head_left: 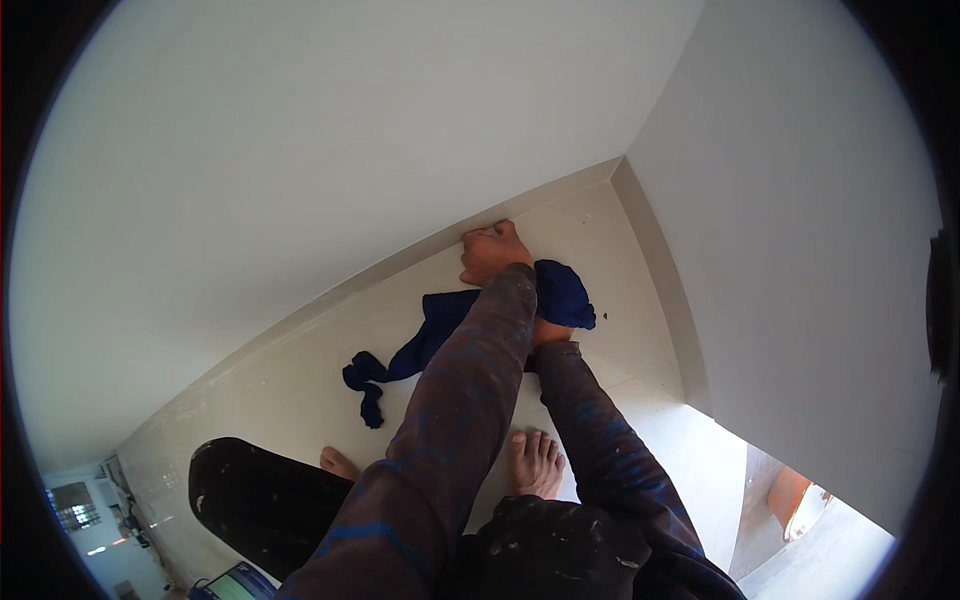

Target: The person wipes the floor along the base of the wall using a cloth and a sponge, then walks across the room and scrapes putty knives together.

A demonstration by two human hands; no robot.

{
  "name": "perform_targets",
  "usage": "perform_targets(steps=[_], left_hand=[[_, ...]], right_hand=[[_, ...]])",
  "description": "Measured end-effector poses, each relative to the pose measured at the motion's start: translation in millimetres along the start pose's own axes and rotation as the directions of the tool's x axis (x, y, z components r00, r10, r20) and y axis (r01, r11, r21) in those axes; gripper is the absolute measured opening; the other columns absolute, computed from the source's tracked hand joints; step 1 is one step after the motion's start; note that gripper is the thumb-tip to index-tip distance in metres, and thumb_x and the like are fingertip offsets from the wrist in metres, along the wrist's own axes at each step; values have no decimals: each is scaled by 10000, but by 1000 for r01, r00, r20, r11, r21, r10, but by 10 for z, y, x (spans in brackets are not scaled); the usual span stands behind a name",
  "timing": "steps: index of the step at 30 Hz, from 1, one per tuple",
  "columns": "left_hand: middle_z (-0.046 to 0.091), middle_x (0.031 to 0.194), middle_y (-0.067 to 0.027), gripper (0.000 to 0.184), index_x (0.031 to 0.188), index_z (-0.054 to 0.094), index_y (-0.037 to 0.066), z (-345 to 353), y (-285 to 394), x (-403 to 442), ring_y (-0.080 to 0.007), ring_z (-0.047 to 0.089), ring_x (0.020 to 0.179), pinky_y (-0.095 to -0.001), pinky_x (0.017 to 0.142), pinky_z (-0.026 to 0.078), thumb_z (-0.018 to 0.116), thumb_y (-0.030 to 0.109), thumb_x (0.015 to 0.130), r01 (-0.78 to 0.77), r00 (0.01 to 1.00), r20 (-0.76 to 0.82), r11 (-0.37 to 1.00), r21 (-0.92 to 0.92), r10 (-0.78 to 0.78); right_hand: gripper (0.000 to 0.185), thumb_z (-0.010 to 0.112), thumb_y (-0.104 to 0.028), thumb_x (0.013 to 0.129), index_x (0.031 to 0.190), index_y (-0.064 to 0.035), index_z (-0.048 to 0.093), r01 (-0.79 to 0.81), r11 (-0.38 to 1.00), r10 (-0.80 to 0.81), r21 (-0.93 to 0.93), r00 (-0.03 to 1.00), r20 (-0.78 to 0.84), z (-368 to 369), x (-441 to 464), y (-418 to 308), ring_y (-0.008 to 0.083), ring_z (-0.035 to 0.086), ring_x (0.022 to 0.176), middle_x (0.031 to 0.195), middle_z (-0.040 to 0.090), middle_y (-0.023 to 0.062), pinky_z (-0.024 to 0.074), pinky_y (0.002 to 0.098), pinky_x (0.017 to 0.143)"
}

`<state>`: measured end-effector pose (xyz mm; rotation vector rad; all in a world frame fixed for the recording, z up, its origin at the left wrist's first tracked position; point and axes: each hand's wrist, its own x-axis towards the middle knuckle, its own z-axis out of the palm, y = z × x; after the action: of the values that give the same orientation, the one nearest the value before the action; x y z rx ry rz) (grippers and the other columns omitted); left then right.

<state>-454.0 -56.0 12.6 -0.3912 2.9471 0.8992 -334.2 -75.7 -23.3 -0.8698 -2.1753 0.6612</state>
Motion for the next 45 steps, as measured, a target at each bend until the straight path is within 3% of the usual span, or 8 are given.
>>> perform_targets(steps=[9, 12, 14, 17, 20, 29, 38, 45], left_hand=[[723, 899, -67, 205, 955, 664, 103, 101, -72, 38, -314, 711, 893, -517, 873, 457, 718, 266, 842, 43, 999, -22, 996, -82, -45], [712, 865, -75, 142, 941, 659, 96, 170, -172, 31, -325, 709, 876, -522, 892, 452, 685, 194, 842, -23, 996, -89, 988, -150, 10], [703, 826, -88, 130, 904, 681, 66, 211, -298, 46, -337, 706, 832, -499, 844, 495, 685, 183, 848, -205, 962, -234, 940, -273, 142], [744, 818, -104, 169, 910, 726, 20, 107, -496, 105, -310, 726, 783, -452, 821, 550, 714, 186, 878, -216, 973, -41, 829, -516, 228], [726, 821, -121, 131, 862, 749, 47, -52, -554, 123, -323, 720, 782, -414, 713, 558, 723, 175, 860, -376, 909, -20, 800, -468, 416], [746, 955, -78, 106, 952, 780, 118, 16, -455, 177, -330, 721, 873, -451, 765, 547, 706, 192, 935, -588, 784, 41, 762, -271, 619], [748, 1089, -58, 174, 1052, 794, 165, 68, -280, 80, -307, 712, 1023, -487, 886, 473, 645, 184, 965, -328, 919, 147, 915, -233, 367], [755, 1095, -61, 174, 1041, 798, 171, 39, -247, 62, -301, 708, 1052, -494, 902, 466, 646, 176, 957, -317, 915, 185, 923, -219, 358]], right_hand=[[273, 758, -167, 813, 1067, -72, 733, 24, 1000, -24, 1, 998, -58, -7, 18, -15, 384, 675, 1042, 1102, 720, 158, 525, 502, 898], [347, 763, -223, 825, 1142, -84, 729, 7, 999, -5, -52, 999, 39, -70, 49, -44, 375, 677, 1081, 1141, 724, 145, 528, 487, 917], [307, 762, -198, 814, 1094, -74, 739, -12, 999, 13, -43, 1000, 14, -86, 97, -101, 366, 686, 1041, 1093, 731, 140, 534, 482, 905], [266, 756, -175, 804, 1044, -63, 751, -59, 997, 60, -39, 998, 4, -64, 115, -132, 354, 696, 999, 1040, 739, 133, 542, 475, 893], [255, 745, -163, 797, 1032, -65, 757, -78, 994, 80, -73, 996, 27, -56, 114, -128, 349, 698, 998, 1029, 744, 133, 544, 468, 888], [230, 730, -187, 821, 1019, -72, 749, -69, 994, 68, -84, 998, -18, -9, 94, -108, 351, 699, 957, 990, 731, 127, 542, 480, 850], [212, 723, -190, 829, 1005, -75, 742, -57, 995, 57, -85, 998, -5, -17, 96, -104, 350, 699, 941, 974, 727, 128, 540, 481, 834], [229, 732, -200, 827, 1017, -73, 743, -57, 994, 61, -92, 998, 35, 1, 75, -79, 362, 692, 969, 1002, 725, 137, 534, 484, 845]])
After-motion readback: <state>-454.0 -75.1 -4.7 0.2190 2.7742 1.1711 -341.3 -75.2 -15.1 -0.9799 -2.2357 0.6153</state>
